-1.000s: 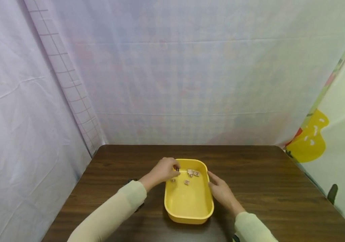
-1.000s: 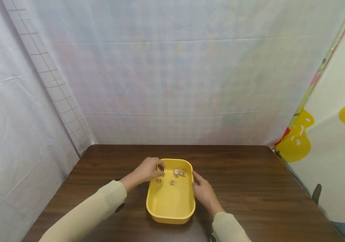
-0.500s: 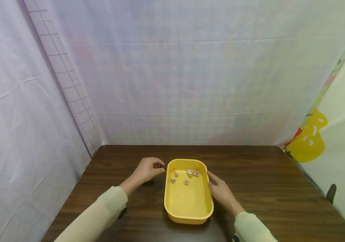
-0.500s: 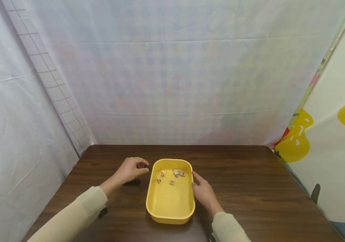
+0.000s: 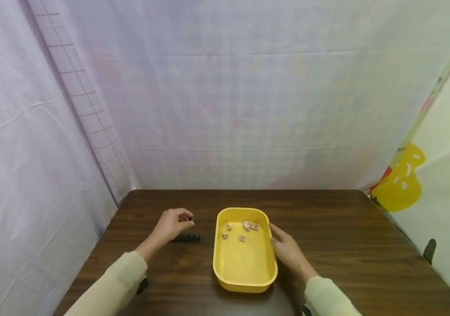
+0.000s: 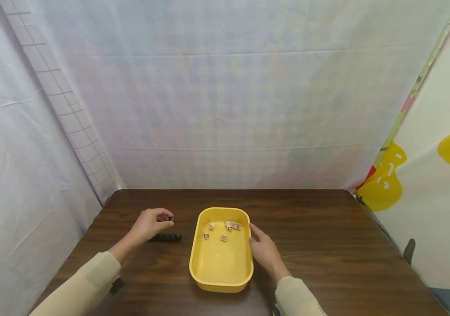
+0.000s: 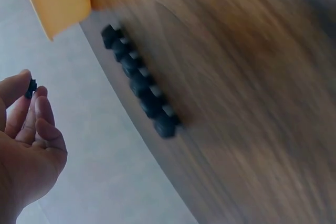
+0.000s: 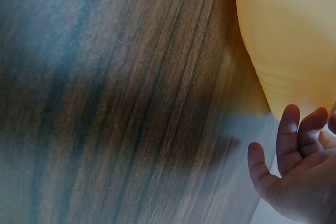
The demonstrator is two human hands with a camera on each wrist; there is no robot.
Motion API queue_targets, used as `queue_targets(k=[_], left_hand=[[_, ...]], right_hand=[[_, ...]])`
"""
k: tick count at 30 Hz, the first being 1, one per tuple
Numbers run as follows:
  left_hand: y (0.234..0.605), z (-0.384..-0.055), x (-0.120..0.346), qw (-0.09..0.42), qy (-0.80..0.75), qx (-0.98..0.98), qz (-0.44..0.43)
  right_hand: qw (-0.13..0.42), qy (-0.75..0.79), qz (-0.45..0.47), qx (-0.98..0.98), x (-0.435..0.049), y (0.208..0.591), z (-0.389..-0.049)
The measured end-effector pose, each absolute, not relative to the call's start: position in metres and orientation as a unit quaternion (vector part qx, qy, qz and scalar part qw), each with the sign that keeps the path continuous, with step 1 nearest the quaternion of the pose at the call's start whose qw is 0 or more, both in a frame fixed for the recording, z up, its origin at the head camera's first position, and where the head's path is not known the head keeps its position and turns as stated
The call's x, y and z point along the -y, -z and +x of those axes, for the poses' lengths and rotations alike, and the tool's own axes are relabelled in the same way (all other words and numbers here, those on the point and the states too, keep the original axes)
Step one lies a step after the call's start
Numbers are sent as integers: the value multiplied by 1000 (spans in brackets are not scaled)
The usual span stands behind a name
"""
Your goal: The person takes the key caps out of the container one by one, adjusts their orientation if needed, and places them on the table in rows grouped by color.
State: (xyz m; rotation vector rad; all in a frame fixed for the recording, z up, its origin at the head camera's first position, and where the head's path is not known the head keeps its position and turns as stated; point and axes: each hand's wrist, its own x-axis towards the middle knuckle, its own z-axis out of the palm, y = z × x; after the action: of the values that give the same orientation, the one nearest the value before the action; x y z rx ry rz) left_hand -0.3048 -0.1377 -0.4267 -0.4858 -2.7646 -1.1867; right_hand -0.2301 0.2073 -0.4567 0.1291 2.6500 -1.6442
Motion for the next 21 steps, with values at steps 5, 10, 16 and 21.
queue_targets(k=[5, 10, 16, 21], left_hand=[[433, -305, 159, 57, 383, 910, -147], [441, -308, 181, 71, 380, 912, -140], [448, -309, 205, 63, 362, 922, -124], [454, -308, 218, 57, 336, 933, -118]], right_hand=[[12, 525, 41, -850, -207, 457, -231], [8, 530, 37, -847, -207, 457, -231], [6, 531, 32, -847, -206, 455, -230], [9, 528, 34, -849, -206, 456, -230]])
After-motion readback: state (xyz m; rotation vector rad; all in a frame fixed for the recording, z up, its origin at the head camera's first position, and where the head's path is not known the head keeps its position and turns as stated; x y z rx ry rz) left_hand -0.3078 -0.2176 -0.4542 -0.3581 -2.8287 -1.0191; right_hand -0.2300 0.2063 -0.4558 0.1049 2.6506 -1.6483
